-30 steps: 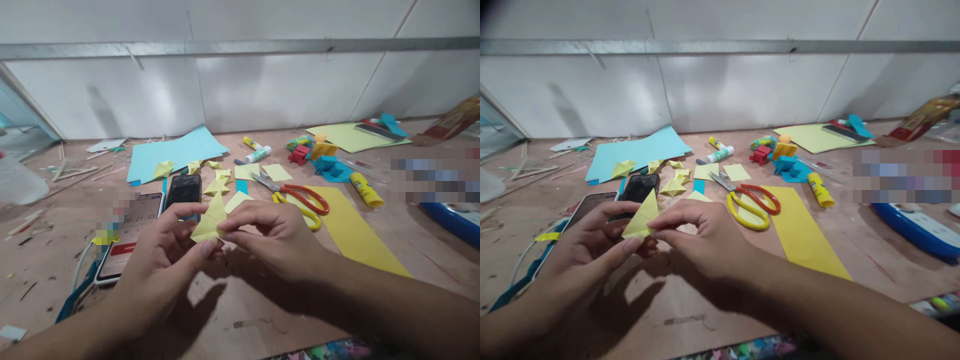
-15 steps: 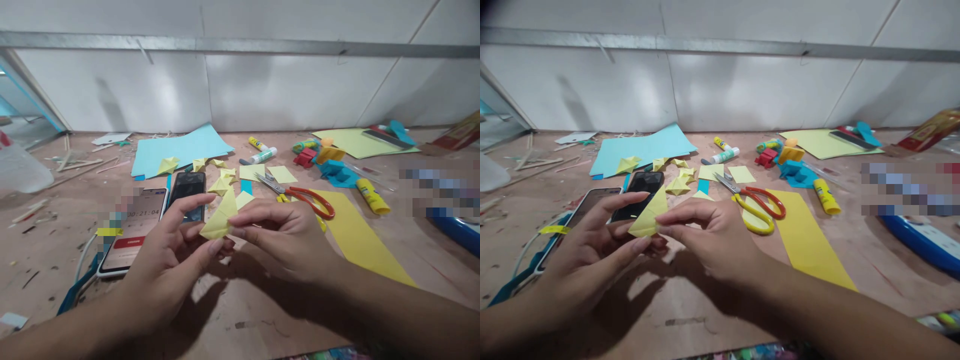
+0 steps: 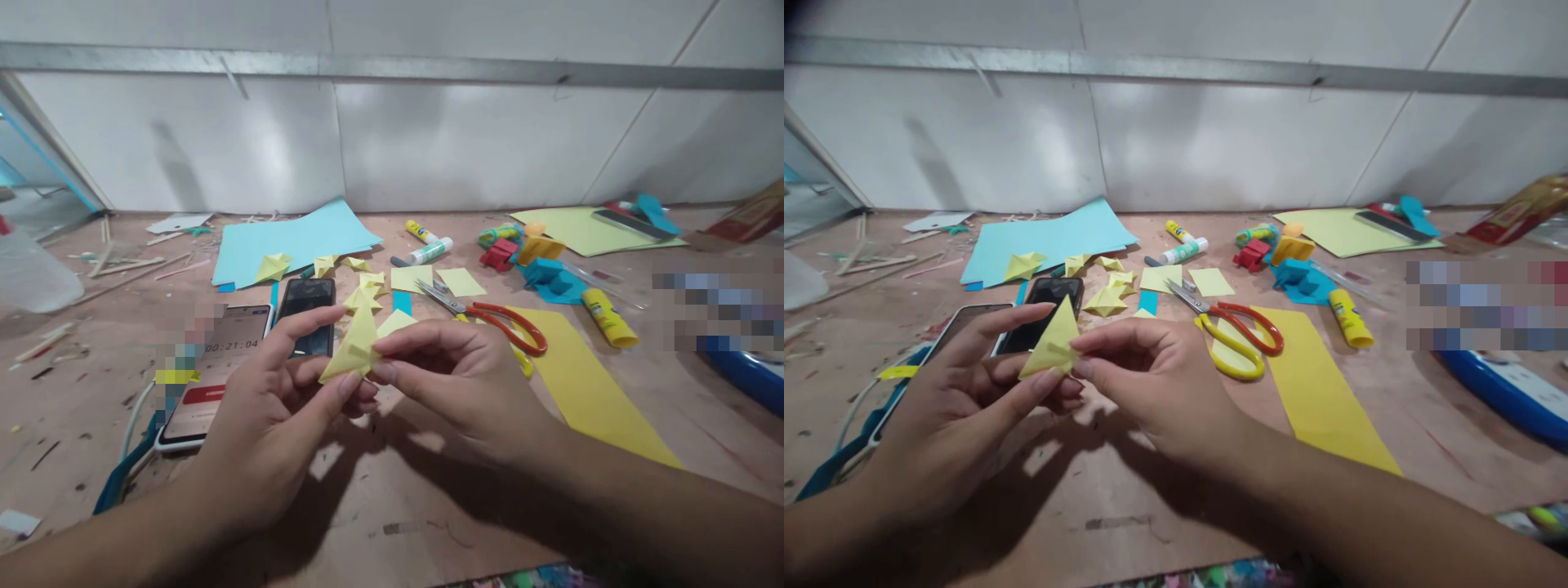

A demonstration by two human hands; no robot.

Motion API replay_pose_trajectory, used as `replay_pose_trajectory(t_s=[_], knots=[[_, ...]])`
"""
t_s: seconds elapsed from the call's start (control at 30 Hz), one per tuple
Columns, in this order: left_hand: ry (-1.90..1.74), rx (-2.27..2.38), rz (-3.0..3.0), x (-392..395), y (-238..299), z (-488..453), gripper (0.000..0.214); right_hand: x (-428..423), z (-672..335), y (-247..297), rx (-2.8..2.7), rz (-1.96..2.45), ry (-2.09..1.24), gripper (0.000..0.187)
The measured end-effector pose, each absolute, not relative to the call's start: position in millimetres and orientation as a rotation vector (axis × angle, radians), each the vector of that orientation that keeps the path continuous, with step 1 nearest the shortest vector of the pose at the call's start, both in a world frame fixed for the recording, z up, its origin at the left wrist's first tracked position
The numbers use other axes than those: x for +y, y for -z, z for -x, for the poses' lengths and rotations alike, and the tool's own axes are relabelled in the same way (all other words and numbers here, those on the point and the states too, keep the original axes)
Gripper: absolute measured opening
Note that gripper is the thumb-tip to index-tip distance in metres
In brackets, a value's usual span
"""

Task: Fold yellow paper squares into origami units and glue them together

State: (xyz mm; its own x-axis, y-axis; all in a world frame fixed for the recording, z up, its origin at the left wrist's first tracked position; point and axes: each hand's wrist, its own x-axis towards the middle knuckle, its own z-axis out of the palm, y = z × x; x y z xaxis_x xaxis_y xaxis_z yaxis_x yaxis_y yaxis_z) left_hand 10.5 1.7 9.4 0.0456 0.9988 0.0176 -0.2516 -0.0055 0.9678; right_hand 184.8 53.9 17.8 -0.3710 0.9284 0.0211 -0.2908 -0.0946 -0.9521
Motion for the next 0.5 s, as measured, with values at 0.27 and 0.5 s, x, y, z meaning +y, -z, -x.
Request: replay_pose_trajectory(t_s=[0.27,0.5], knots=[[-1.291,1.051,-1.012,4.9,-7.5,-9.9,0.051,55.1,-189.9,-8.8,-1.233,0.778,-1.698,0.021],[-1.253,1.036,-1.018,1.6,-4.9,-10.8,0.049,55.1,-186.2,-7.9,-1.210,0.760,-1.670,0.031]])
